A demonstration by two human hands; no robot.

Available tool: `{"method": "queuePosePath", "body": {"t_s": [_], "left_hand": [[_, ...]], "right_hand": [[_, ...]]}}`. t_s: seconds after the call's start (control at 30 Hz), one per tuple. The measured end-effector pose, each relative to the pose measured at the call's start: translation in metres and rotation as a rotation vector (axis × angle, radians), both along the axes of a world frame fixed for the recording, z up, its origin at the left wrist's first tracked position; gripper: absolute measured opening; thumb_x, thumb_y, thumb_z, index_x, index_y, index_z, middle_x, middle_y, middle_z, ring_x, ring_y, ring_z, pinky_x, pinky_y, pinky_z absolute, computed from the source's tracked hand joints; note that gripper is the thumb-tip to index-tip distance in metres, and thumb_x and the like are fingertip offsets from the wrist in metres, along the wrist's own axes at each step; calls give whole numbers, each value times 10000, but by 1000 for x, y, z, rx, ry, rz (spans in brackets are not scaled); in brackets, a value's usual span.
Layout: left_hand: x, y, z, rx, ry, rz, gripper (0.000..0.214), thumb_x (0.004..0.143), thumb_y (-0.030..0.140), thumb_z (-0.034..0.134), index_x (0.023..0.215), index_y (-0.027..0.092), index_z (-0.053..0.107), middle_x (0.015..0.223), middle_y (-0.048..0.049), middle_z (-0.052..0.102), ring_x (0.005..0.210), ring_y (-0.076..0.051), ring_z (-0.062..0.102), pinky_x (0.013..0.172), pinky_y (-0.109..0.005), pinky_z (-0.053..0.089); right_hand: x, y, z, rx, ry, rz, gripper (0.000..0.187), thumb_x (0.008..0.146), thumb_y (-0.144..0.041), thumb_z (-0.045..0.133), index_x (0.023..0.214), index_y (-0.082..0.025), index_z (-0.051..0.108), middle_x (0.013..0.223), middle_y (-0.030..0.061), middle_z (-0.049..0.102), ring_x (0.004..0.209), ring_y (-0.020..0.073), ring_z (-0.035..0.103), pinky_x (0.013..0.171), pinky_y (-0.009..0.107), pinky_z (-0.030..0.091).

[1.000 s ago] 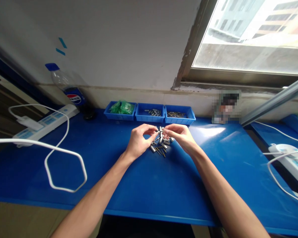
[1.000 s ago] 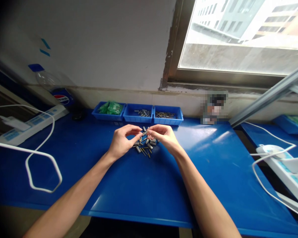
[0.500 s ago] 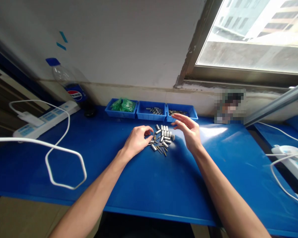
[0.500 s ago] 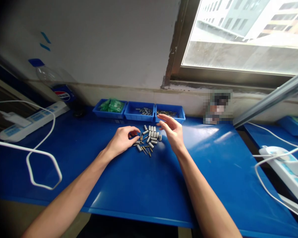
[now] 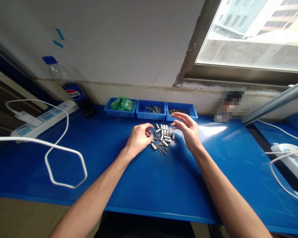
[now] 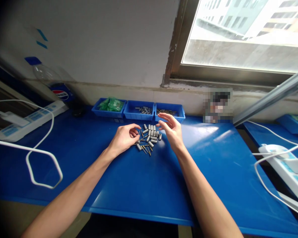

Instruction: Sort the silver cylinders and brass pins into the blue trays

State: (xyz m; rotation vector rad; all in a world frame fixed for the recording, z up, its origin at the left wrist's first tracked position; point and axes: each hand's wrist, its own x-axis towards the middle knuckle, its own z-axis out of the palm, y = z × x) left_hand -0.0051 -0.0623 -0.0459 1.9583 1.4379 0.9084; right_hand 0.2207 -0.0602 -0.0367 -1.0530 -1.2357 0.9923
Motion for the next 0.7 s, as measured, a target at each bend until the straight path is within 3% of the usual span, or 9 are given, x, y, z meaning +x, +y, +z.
{"method": "queuePosePath", "body": {"t_s": [0.2,0.53,0.7], "left_hand": [[0,0,1,21,28,34,353,731,100,665,1062,170,766,886,-37,759,648,-137,671,645,-237,558],[-2,-2,4,119,237,73,431,774,80,610,1166,194,745,1034,-64,757,737,-168,690,757,-288,570],[-3,2,1,134,175,62,431,783,66,588,1170,178,740,1019,-72,752,773,-169,692,773,-276,573]], "right_hand": [[-2,0,0,-13,3,6,348,842,-442,775,1123,-243,724,1214,92,746,800,193,720,729,366,588],[-2,-1,0,-34,15,28,336,842,-451,765,1093,-229,741,1129,87,765,770,179,701,720,352,573],[-3,-1,-1,-54,22,42,319,845,-428,761,1087,-221,741,1114,86,770,765,172,697,722,340,561]]}}
